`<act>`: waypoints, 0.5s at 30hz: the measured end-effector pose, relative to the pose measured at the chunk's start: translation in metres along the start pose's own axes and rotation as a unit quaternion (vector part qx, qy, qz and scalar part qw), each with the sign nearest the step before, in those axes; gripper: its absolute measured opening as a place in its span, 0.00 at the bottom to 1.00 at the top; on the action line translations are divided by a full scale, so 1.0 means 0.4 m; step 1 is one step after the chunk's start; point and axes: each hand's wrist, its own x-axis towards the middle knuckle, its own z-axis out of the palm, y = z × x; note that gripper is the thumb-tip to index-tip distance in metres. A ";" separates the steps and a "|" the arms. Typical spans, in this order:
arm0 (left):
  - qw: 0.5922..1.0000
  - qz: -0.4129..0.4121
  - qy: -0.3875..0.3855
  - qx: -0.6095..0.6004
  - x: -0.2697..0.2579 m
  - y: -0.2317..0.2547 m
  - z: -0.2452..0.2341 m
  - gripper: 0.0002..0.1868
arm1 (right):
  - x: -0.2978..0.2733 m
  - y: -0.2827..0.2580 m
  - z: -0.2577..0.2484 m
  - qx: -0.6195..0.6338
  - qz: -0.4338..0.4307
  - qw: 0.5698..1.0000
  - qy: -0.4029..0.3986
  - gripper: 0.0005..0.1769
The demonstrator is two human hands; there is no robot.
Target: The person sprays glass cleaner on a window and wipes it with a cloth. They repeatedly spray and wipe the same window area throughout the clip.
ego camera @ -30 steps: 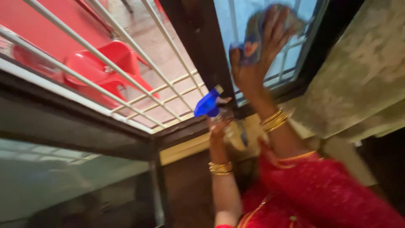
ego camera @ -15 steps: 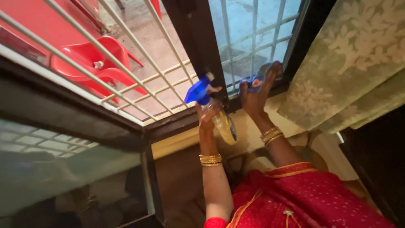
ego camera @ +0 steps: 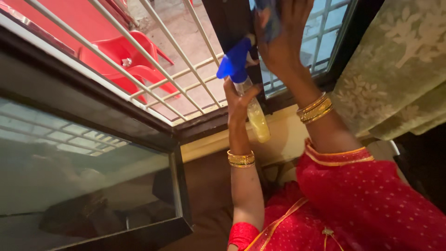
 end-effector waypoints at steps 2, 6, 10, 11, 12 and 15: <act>0.998 -0.038 -0.001 -0.044 -0.006 -0.005 0.003 0.29 | -0.026 0.005 0.017 -0.132 -0.120 0.982 0.066 0.36; 0.997 -0.034 -0.005 -0.073 -0.006 -0.046 -0.007 0.28 | -0.152 0.078 0.079 -0.047 -0.071 0.995 0.058 0.38; 0.998 -0.046 0.021 -0.042 -0.014 -0.125 -0.029 0.21 | -0.313 0.193 0.126 -0.098 -0.088 0.991 0.029 0.50; 0.998 -0.051 0.033 -0.030 -0.015 -0.145 -0.033 0.19 | -0.345 0.218 0.129 -0.163 -0.119 0.979 0.009 0.52; 0.996 -0.063 0.046 -0.047 -0.021 -0.163 -0.035 0.21 | -0.383 0.229 0.131 -0.099 -0.061 0.993 0.010 0.55; 0.993 -0.070 0.061 -0.073 -0.030 -0.189 -0.043 0.24 | -0.439 0.235 0.121 0.055 0.068 0.996 0.016 0.61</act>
